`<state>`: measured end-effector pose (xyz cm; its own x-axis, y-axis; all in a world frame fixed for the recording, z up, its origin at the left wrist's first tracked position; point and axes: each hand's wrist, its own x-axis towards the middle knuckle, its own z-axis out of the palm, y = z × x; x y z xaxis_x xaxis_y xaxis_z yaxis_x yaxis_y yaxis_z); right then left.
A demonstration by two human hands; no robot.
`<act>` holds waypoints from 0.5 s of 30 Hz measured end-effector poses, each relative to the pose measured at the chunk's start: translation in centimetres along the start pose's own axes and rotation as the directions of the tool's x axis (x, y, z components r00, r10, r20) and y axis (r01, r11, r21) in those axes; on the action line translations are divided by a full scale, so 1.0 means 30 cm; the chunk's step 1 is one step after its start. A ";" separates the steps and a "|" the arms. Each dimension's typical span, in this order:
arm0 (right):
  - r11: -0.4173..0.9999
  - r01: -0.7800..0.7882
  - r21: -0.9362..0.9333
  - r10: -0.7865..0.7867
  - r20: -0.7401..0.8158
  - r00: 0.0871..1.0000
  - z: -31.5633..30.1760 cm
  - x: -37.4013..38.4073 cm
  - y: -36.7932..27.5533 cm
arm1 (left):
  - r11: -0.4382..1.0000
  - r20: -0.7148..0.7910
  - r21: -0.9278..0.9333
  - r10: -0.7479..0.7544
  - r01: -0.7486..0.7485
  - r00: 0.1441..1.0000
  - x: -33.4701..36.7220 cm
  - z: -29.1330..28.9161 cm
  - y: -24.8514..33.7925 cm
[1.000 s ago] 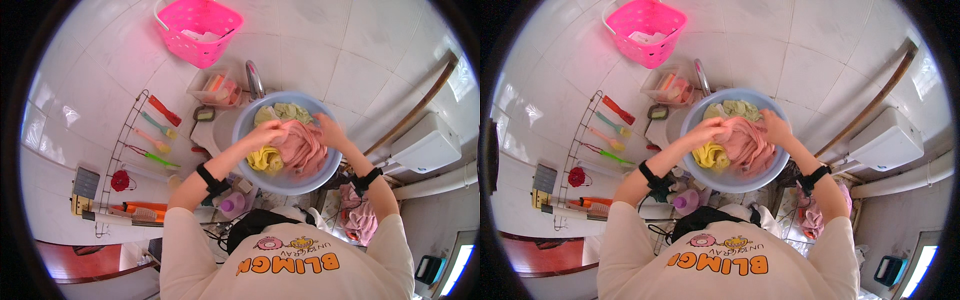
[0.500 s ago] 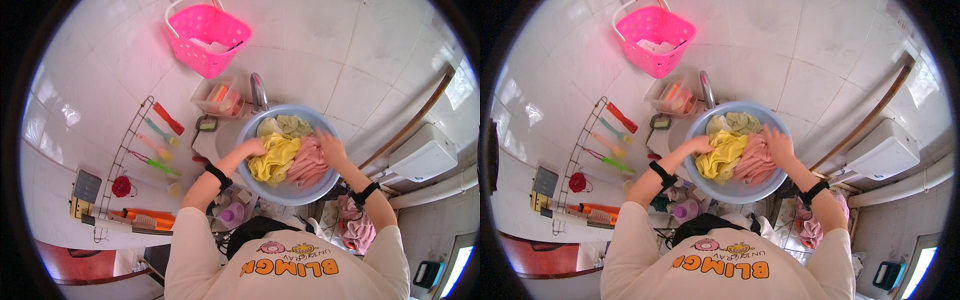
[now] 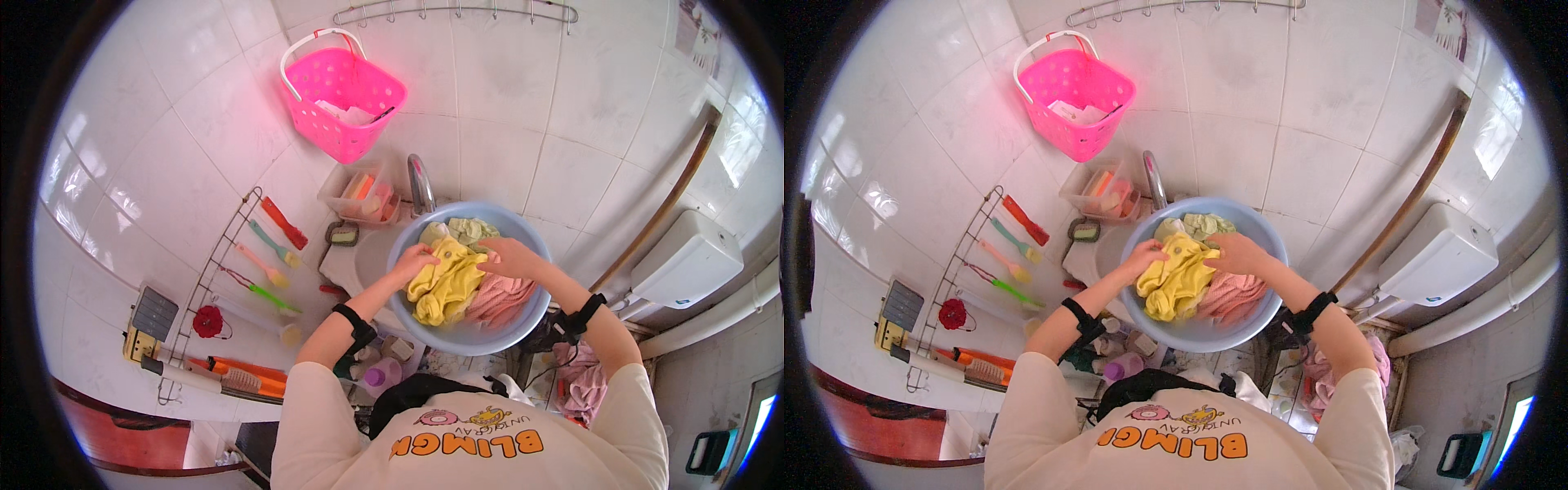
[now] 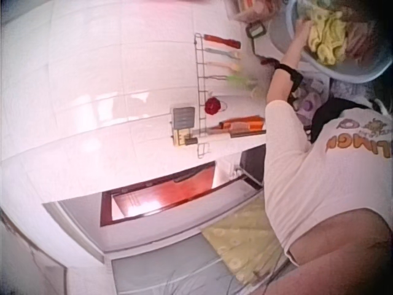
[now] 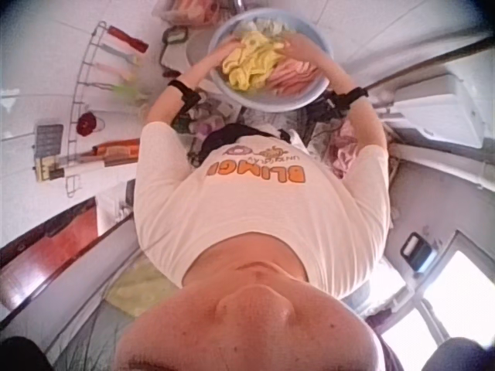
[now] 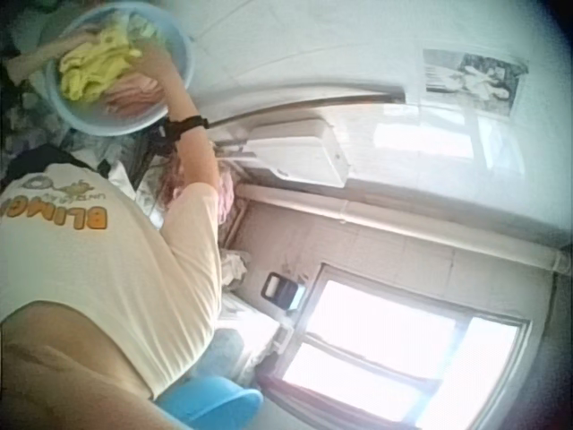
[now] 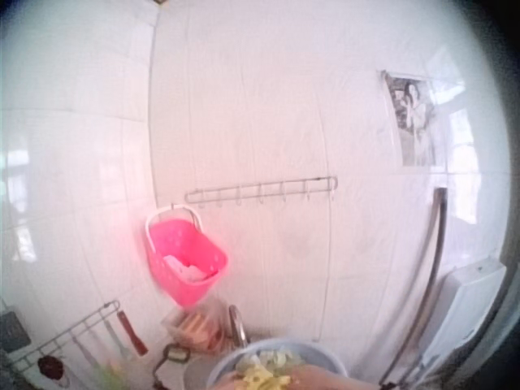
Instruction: The person washes clothes in a basin, scrubbing them with a bar of soap, rinsing them, and wringing them out by hand.
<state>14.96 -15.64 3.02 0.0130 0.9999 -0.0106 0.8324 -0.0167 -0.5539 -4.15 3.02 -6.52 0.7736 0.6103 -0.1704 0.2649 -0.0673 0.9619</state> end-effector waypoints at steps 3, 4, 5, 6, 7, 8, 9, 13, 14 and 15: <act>0.997 0.072 -0.037 -0.076 -0.132 0.988 0.012 0.020 0.006 | 0.990 0.046 -0.141 0.031 -0.024 0.998 0.013 -0.014 0.181; 0.994 0.111 -0.003 -0.108 -0.263 0.959 0.029 0.032 0.019 | 0.973 0.100 -0.229 0.057 -0.033 0.993 -0.007 -0.012 0.267; 0.988 0.155 0.024 -0.133 -0.391 0.911 0.038 0.040 0.020 | 0.973 0.101 -0.227 0.059 -0.035 0.993 -0.029 -0.015 0.341; 0.987 0.159 0.024 -0.137 -0.392 0.910 0.030 0.054 -0.007 | 0.971 0.093 -0.234 0.078 -0.055 0.993 -0.054 -0.028 0.405; 0.972 0.138 0.191 -0.059 -0.369 0.928 0.008 0.077 -0.048 | 0.967 0.083 -0.242 0.098 -0.075 0.992 -0.065 -0.047 0.445; 0.929 0.114 0.351 0.010 -0.333 0.943 -0.012 0.102 -0.081 | 0.957 0.095 -0.274 0.121 -0.091 0.988 -0.063 -0.081 0.470; 0.930 0.114 0.350 0.013 -0.341 0.940 -0.024 0.126 -0.071 | 0.945 0.128 -0.304 0.163 -0.118 0.978 -0.067 -0.089 0.523; 0.828 0.240 0.507 -0.011 -0.412 0.911 -0.100 0.211 -0.049 | 0.936 0.221 -0.301 0.254 -0.182 0.942 -0.110 -0.095 0.714; 0.833 0.301 0.465 -0.050 -0.477 0.877 -0.122 0.218 -0.048 | 0.935 0.226 -0.302 0.258 -0.184 0.939 -0.126 -0.087 0.759; 0.815 0.351 0.462 -0.080 -0.510 0.856 -0.136 0.221 -0.072 | 0.942 0.275 -0.281 0.260 -0.182 0.926 -0.150 -0.084 0.796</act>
<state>15.50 -8.96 7.56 0.2277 0.8583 0.4599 0.4267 0.3366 -0.8394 -2.74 0.66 17.77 0.9432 0.3304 0.0340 -0.0525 0.0473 0.9975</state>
